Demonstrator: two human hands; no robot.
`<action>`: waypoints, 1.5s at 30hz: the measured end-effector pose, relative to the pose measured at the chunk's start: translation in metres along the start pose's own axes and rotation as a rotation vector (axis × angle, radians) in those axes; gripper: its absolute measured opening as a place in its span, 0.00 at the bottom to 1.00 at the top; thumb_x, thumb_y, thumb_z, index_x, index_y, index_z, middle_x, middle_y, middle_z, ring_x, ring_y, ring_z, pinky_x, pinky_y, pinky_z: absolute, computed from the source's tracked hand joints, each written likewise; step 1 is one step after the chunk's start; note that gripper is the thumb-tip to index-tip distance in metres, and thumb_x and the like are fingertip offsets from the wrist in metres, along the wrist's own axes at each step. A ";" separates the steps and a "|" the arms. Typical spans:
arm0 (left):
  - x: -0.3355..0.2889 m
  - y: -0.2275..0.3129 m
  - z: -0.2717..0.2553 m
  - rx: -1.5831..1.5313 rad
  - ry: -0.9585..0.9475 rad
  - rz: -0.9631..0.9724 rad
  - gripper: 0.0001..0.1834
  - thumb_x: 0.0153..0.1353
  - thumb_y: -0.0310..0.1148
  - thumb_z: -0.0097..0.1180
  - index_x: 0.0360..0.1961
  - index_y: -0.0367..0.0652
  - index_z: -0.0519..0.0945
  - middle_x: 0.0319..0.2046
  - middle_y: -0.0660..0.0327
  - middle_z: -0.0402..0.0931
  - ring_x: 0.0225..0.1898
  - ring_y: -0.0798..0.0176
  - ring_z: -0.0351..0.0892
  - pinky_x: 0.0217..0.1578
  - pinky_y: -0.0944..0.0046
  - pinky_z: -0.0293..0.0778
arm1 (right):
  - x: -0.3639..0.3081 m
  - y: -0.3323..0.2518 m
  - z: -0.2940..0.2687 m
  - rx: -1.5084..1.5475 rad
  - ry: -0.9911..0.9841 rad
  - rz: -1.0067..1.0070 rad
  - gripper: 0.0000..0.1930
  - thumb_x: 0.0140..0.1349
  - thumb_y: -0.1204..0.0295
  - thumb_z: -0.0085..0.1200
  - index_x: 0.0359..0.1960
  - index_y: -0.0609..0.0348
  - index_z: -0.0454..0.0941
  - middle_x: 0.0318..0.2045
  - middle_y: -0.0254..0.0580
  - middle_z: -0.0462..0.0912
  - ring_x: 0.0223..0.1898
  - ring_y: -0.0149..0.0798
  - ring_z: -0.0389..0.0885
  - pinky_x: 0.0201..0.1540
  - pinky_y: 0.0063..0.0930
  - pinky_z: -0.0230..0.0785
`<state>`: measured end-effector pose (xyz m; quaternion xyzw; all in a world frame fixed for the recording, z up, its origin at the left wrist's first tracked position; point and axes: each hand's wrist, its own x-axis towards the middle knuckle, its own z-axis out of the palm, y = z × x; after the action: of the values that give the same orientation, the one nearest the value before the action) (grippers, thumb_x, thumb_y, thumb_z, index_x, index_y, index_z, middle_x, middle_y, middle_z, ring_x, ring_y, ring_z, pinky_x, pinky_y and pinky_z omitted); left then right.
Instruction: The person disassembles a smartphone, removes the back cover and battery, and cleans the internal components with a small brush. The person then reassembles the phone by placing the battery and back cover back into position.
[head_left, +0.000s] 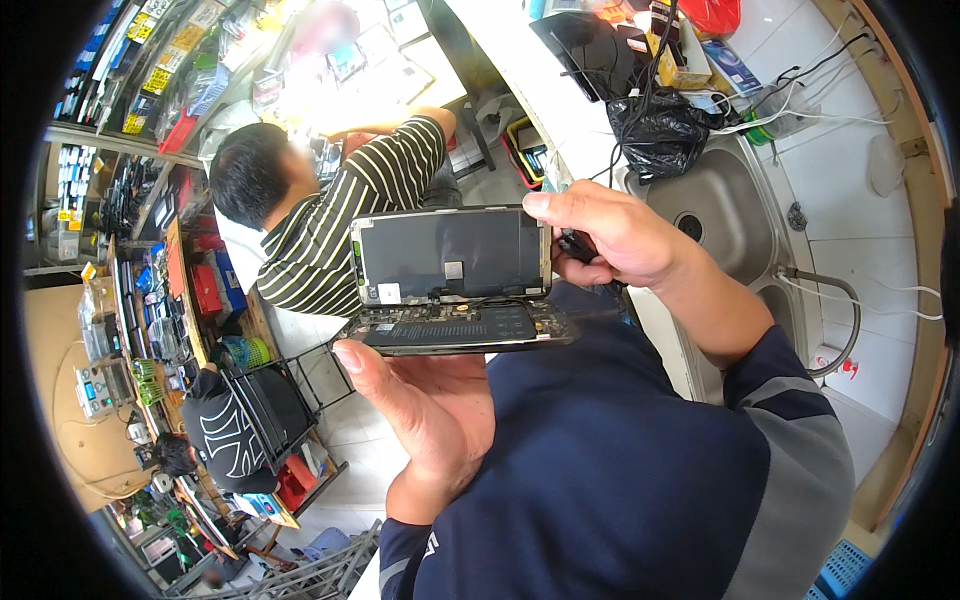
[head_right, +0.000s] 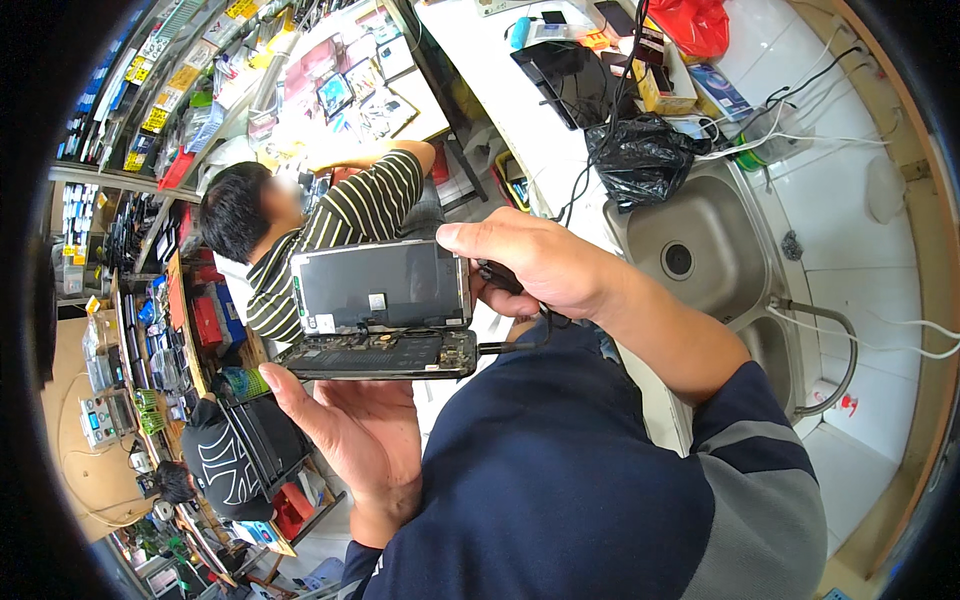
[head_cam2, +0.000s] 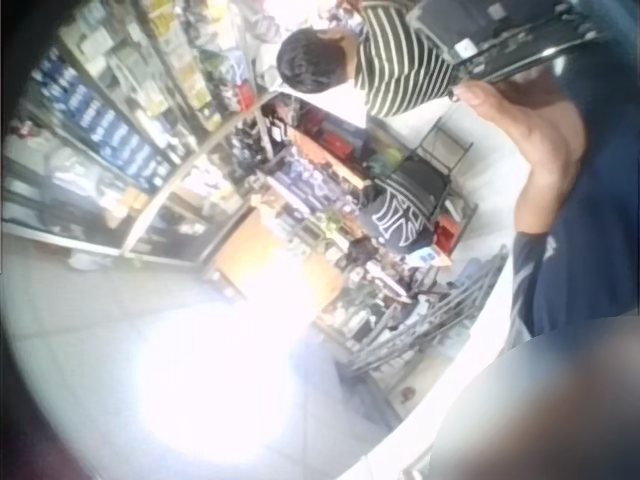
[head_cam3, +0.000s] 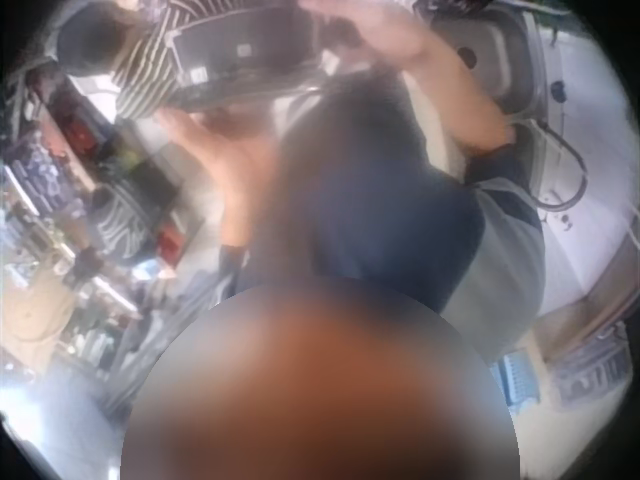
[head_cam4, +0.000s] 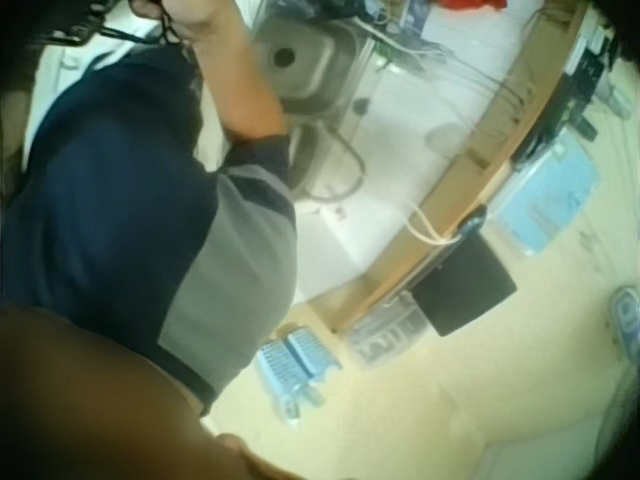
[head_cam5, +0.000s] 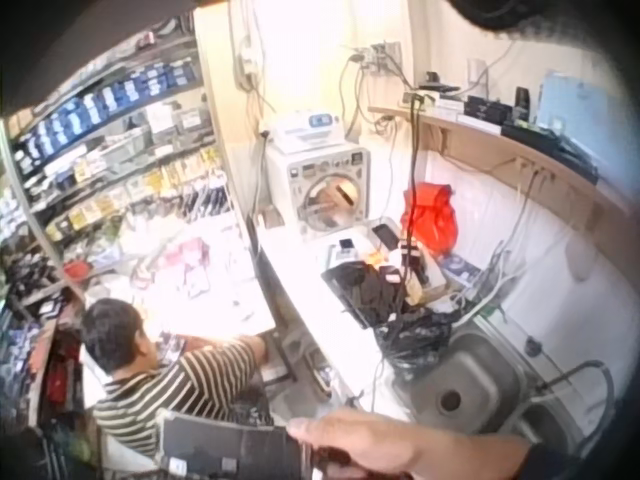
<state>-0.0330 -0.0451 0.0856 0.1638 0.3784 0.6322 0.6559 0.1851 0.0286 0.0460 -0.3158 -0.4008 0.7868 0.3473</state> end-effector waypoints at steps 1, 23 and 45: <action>0.000 0.000 0.000 -0.001 0.005 -0.002 0.41 0.71 0.70 0.53 0.70 0.50 0.77 0.62 0.64 0.83 0.59 0.61 0.83 0.61 0.53 0.79 | 0.001 0.000 0.000 -0.007 -0.002 0.012 0.29 0.82 0.53 0.44 0.37 0.67 0.88 0.27 0.40 0.86 0.14 0.22 0.61 0.16 0.20 0.51; 0.015 0.000 -0.004 -0.293 -0.073 -0.115 0.41 0.71 0.66 0.54 0.71 0.43 0.75 0.62 0.57 0.82 0.60 0.53 0.83 0.61 0.47 0.81 | -0.008 -0.011 0.007 -0.166 0.082 -0.082 0.28 0.84 0.53 0.43 0.28 0.58 0.78 0.12 0.23 0.63 0.13 0.21 0.56 0.17 0.24 0.48; 0.015 -0.002 0.001 -0.051 0.152 -0.088 0.45 0.67 0.73 0.52 0.68 0.46 0.75 0.60 0.60 0.81 0.59 0.55 0.80 0.60 0.51 0.76 | -0.005 -0.011 0.005 -0.149 0.074 -0.075 0.28 0.84 0.51 0.44 0.30 0.60 0.80 0.13 0.23 0.65 0.14 0.20 0.57 0.17 0.23 0.48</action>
<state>-0.0324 -0.0304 0.0805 0.0817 0.4180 0.6228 0.6563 0.1871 0.0273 0.0590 -0.3545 -0.4565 0.7291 0.3666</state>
